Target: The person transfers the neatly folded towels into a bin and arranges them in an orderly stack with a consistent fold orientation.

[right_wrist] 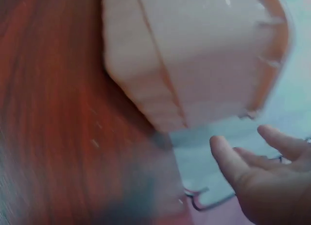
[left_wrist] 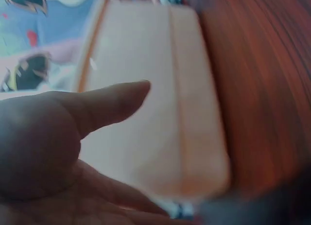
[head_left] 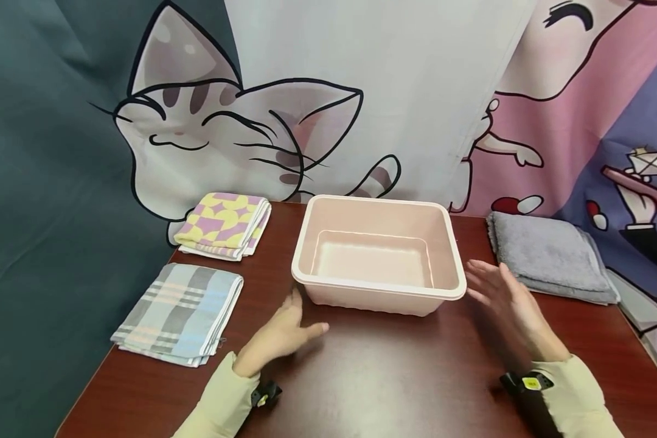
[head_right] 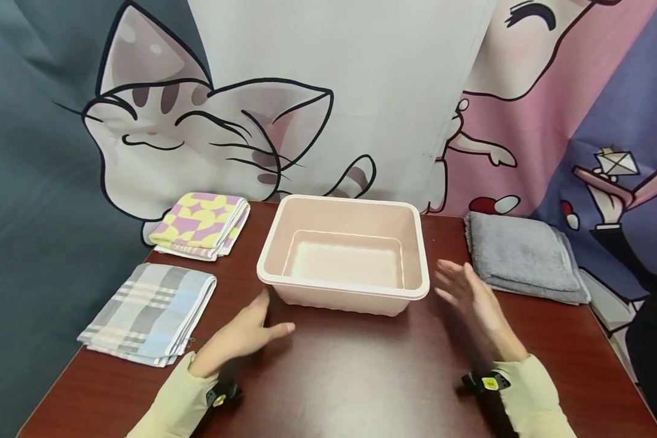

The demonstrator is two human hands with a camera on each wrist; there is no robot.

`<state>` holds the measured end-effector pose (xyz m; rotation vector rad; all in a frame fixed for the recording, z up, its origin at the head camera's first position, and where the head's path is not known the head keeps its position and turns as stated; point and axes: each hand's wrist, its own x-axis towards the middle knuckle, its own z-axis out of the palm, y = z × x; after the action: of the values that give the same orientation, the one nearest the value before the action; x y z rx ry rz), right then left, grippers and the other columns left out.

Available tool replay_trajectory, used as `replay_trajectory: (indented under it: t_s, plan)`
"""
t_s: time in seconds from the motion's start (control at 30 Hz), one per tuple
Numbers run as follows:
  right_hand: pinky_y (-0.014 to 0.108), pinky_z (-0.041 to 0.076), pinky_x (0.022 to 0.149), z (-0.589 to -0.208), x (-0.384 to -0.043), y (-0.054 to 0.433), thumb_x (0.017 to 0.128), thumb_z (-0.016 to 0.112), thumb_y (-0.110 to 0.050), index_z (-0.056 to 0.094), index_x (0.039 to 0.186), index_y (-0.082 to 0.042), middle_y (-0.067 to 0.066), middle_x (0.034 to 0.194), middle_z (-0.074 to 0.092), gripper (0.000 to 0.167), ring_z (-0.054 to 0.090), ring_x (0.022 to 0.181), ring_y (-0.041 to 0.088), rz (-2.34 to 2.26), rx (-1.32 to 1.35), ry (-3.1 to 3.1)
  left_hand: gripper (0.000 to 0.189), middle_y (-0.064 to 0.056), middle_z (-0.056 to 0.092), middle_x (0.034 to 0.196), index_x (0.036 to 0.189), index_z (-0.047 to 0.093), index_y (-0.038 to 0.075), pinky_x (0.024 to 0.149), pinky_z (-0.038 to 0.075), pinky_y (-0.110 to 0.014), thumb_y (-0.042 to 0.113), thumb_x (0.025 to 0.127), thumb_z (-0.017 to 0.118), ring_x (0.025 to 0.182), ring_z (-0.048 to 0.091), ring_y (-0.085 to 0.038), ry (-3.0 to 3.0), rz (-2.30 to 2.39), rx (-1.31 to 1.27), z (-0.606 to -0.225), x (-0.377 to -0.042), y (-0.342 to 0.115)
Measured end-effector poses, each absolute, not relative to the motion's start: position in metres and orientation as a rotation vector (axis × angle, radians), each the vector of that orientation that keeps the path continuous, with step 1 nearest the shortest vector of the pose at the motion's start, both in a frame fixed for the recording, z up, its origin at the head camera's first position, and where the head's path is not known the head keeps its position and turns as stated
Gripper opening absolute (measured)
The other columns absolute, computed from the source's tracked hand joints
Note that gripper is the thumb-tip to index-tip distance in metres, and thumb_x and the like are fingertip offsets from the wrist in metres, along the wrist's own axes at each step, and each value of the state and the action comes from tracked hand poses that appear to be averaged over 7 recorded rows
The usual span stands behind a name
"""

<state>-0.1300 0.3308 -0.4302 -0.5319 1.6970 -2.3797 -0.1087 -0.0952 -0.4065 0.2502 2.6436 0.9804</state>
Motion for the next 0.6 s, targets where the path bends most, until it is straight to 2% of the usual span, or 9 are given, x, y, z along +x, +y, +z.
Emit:
replay_trajectory:
  t_s: [0.07,0.17,0.3,0.33,0.37,0.53,0.6]
  plan:
    - [0.035,0.043,0.095,-0.425,-0.127,0.34,0.103,0.015,-0.021,0.02,0.138,0.014,0.01,0.136,0.047,0.05,0.046,0.123,0.021,-2.448,-0.556,1.693,0.093,-0.035,0.023,0.141,0.136,0.018,-0.019,0.107,0.024,-0.046,0.046,0.084,0.061,0.133,0.024,-0.038,2.63,0.887,0.279,-0.397,-0.098,-0.088]
    - [0.038,0.046,0.091,-0.417,-0.123,0.353,0.102,0.021,-0.012,0.029,0.132,0.019,0.014,0.128,0.053,0.043,0.051,0.117,0.026,-2.55,-0.574,1.677,0.087,-0.035,0.035,0.134,0.132,0.028,-0.02,0.103,0.031,-0.046,0.047,0.085,0.059,0.127,0.035,-0.037,2.624,0.817,0.367,-0.385,-0.087,-0.074]
    - [0.035,0.05,0.084,-0.408,-0.118,0.37,0.1,0.031,-0.004,0.045,0.124,0.015,0.014,0.119,0.059,0.034,0.058,0.109,0.024,-2.661,-0.445,1.718,0.082,-0.026,0.046,0.131,0.131,0.04,-0.013,0.099,0.038,-0.042,0.052,0.084,0.056,0.123,0.043,-0.03,2.57,0.753,0.52,-0.376,-0.077,-0.05]
    - [0.034,0.051,0.082,-0.406,-0.118,0.375,0.099,0.034,-0.003,0.049,0.121,0.014,0.013,0.117,0.061,0.032,0.059,0.107,0.023,-2.688,-0.39,1.729,0.078,-0.022,0.047,0.132,0.125,0.048,-0.011,0.099,0.038,-0.04,0.054,0.083,0.055,0.123,0.043,-0.027,2.551,0.748,0.56,-0.375,-0.075,-0.042]
    - [0.032,0.052,0.08,-0.405,-0.117,0.381,0.098,0.036,-0.002,0.051,0.119,0.013,0.012,0.115,0.062,0.029,0.06,0.104,0.021,-2.714,-0.34,1.745,0.075,-0.018,0.049,0.131,0.124,0.05,-0.008,0.099,0.038,-0.038,0.055,0.084,0.055,0.123,0.044,-0.025,2.537,0.755,0.603,-0.376,-0.074,-0.033]
    - [0.026,0.053,0.074,-0.402,-0.12,0.41,0.093,0.048,-0.001,0.06,0.108,0.006,0.005,0.106,0.065,0.02,0.063,0.096,0.014,-2.75,-0.102,1.906,0.066,-0.006,0.052,0.131,0.125,0.054,0.001,0.1,0.037,-0.028,0.054,0.088,0.049,0.124,0.043,-0.016,2.51,0.801,0.801,-0.382,-0.074,0.021]
    - [0.024,0.053,0.073,-0.402,-0.123,0.42,0.092,0.051,-0.002,0.062,0.105,0.003,0.001,0.103,0.065,0.018,0.063,0.093,0.01,-2.711,-0.012,2.003,0.066,-0.003,0.052,0.131,0.132,0.048,0.004,0.1,0.036,-0.024,0.054,0.089,0.047,0.124,0.043,-0.013,2.514,0.812,0.883,-0.384,-0.074,0.041]
